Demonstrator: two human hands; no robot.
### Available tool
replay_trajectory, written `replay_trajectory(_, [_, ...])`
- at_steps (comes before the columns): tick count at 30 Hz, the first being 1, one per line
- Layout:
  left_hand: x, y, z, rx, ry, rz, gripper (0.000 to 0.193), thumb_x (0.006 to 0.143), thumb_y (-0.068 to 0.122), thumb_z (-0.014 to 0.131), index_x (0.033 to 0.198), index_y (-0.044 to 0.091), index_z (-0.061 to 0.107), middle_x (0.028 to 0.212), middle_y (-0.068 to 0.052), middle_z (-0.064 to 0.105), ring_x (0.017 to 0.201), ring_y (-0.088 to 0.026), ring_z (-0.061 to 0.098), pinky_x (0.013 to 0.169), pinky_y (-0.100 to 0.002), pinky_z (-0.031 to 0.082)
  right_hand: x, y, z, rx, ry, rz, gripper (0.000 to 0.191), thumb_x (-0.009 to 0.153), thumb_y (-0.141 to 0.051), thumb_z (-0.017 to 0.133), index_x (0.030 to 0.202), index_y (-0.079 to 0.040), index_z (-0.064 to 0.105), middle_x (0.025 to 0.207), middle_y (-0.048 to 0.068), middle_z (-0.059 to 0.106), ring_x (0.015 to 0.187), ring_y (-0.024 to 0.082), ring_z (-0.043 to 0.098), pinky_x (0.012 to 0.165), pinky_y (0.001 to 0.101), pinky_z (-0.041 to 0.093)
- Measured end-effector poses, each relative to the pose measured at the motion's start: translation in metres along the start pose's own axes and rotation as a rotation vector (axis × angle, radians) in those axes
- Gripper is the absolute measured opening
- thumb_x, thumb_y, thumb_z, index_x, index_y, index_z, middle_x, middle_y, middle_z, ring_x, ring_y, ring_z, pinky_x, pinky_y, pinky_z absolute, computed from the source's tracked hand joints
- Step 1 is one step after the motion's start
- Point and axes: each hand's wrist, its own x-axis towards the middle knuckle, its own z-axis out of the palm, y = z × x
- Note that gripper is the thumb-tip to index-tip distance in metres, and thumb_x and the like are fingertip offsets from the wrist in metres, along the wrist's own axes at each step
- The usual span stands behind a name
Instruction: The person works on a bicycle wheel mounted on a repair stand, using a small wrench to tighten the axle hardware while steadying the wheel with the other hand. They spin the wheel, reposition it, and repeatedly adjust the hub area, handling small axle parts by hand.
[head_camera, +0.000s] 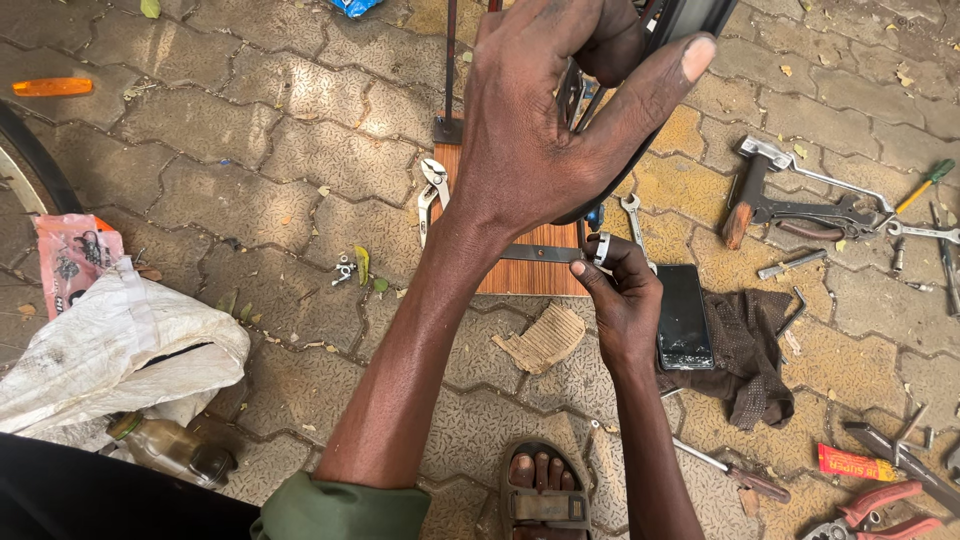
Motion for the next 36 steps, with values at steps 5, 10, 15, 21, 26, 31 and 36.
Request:
replay_trajectory(5, [0.0011,0.0004,-0.0018,-0.015,0.003,0.013,0.028,0.108,0.028,0.072,0.090,0.012,0.058,0.073,0.001,0.045,0.069,-0.011,0.044,0.071,-0.034,0.039,-0.0003,0.0004,0.0003,-0.009,0.006,0.013,0.022,0.089,0.000,0.074,0.110,-0.004,0.068,0.108,0.006,0.072,0.103,0.013,0.070,0.088,0.0328,0.061])
replay_trajectory(10, [0.0015,-0.0017,-0.0020,0.011,-0.002,0.001,0.031,0.107,0.028,0.074,0.088,0.011,0.057,0.072,0.001,0.044,0.068,-0.011,0.043,0.070,-0.035,0.038,0.0006,0.0017,0.0006,0.009,0.000,0.007,0.023,0.090,0.000,0.075,0.111,-0.004,0.068,0.109,0.006,0.072,0.103,0.013,0.069,0.089,0.0327,0.060])
replay_trajectory(15, [0.0009,-0.0040,-0.0025,-0.002,-0.001,0.022,0.029,0.109,0.028,0.074,0.091,0.011,0.057,0.073,0.000,0.044,0.070,-0.012,0.043,0.072,-0.034,0.038,0.0015,0.0035,0.0001,0.002,-0.001,0.011,0.023,0.089,0.000,0.075,0.110,-0.005,0.067,0.109,0.005,0.072,0.104,0.013,0.070,0.090,0.0327,0.061])
replay_trajectory(21, [0.0027,-0.0028,-0.0040,-0.025,-0.007,0.010,0.029,0.107,0.026,0.074,0.089,0.011,0.056,0.072,0.000,0.045,0.068,-0.012,0.042,0.070,-0.034,0.037,0.0030,0.0063,-0.0005,0.013,-0.008,0.001,0.023,0.090,0.000,0.075,0.111,-0.005,0.067,0.110,0.006,0.071,0.104,0.014,0.069,0.091,0.0334,0.060])
replay_trajectory(26, [0.0041,-0.0004,-0.0051,-0.019,-0.016,-0.013,0.031,0.106,0.025,0.075,0.086,0.011,0.055,0.072,0.000,0.044,0.067,-0.011,0.042,0.069,-0.034,0.037,0.0035,0.0076,-0.0004,0.011,-0.002,0.013,0.023,0.089,-0.001,0.075,0.110,-0.004,0.067,0.109,0.006,0.072,0.104,0.014,0.070,0.091,0.0336,0.061])
replay_trajectory(31, [0.0038,-0.0004,-0.0054,-0.006,-0.011,0.002,0.031,0.107,0.025,0.075,0.087,0.011,0.056,0.071,0.000,0.044,0.068,-0.012,0.042,0.071,-0.034,0.037,0.0033,0.0073,-0.0008,0.005,0.001,0.023,0.024,0.089,-0.001,0.075,0.111,-0.005,0.067,0.108,0.006,0.072,0.103,0.013,0.070,0.090,0.0331,0.061])
replay_trajectory(36, [0.0036,-0.0022,-0.0051,-0.004,-0.014,0.023,0.030,0.107,0.026,0.075,0.088,0.011,0.056,0.072,0.000,0.045,0.068,-0.012,0.042,0.072,-0.034,0.037,0.0029,0.0072,-0.0012,0.018,-0.009,-0.002,0.024,0.089,-0.002,0.076,0.111,-0.005,0.067,0.109,0.005,0.071,0.103,0.013,0.069,0.090,0.0335,0.060])
